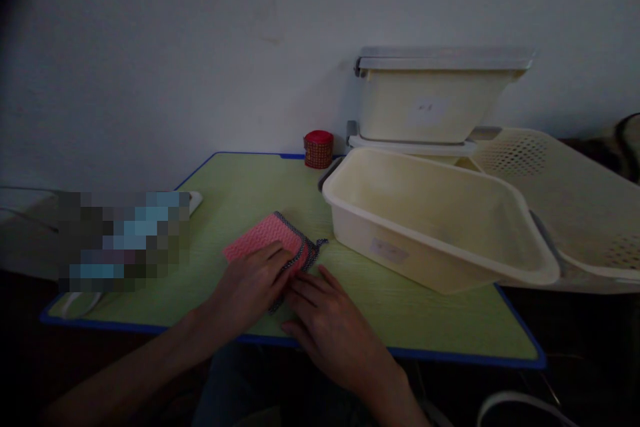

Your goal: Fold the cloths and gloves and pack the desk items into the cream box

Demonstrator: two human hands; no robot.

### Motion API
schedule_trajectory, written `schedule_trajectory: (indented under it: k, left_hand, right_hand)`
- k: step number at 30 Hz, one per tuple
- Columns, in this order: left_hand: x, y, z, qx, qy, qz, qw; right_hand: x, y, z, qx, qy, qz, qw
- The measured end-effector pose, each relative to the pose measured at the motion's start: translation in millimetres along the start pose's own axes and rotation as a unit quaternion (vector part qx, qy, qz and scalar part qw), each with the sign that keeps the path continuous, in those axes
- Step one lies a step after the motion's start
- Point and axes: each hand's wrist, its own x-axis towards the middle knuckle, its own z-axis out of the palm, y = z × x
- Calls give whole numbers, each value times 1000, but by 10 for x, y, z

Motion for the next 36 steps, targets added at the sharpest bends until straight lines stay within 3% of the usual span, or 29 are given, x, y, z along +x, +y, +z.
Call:
schedule_trajectory:
  k: [12,22,24,29,36]
  left_hand:
    - [-79,10,89,-109,4,31,994]
    - [-100,-175,-173,-290,-91,90,948]
    - [-76,-250,-200,-259,-75,98,958]
    - [-58,-445,-120,-54,0,127,990]
    - [-85,-443,117,42,-15,106,993]
  right_hand:
    - [-9,13,56,-31,49,-11,998]
    - [1,5,29,-13,74,-14,997]
    - [1,5,26,-12,75,-14,997]
    - [-8,13,35,-24,58,-13,998]
    - [-11,39,59,-24,75,-20,997]
